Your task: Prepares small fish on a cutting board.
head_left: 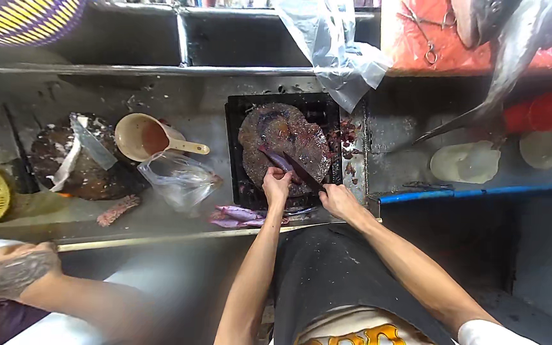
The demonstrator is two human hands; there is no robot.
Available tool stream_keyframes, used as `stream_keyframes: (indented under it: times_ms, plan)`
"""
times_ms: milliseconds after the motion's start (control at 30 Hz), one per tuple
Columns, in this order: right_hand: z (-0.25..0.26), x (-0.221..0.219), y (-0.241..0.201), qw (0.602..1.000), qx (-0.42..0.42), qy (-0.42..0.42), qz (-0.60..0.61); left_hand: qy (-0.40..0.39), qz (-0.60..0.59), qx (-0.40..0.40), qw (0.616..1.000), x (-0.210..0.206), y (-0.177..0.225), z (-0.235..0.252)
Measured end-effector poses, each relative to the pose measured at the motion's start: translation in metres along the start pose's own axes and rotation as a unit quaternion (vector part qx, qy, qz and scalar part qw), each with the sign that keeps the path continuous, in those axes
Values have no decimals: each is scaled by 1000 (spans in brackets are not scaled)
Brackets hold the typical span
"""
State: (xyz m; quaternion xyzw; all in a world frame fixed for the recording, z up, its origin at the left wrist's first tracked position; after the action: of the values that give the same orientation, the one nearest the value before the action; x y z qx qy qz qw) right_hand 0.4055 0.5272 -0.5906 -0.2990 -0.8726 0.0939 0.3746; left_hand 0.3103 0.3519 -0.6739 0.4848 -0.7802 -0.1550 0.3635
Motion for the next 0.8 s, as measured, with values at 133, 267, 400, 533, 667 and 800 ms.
stream_keyframes:
  times_ms: [133,267,400,533,667,800]
  plan:
    - [8,0,-8,999,20,30,-13,2,4,0,1000,0,1,-3]
    - [6,-1,-2,1000,-9,-6,-24,-5,3,8,1000,0,3,0]
    - [-8,14,3,997,23,65,20,-8,-7,16,1000,-1,3,2]
    - [-8,-5,-4,970,80,212,87,-15,-7,22,1000,-1,2,2]
    - [9,-26,11,998,-30,2,64,19,95,30,995,1,11,-1]
    - [10,7,36,995,-52,17,79,54,277,-70,957,-2,29,0]
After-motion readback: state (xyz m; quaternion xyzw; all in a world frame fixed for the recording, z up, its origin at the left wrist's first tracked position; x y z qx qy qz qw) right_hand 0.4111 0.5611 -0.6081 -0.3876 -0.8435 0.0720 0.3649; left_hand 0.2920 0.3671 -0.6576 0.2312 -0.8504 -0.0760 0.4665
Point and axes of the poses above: each hand's wrist, its own z-axis towards the middle knuckle, its own x-axis out of the back of the hand, y = z × x, the point moved 2 cm from there along z, towards the middle knuckle, and after that the axes turned 6 degrees about x, right-handed, at the moved point
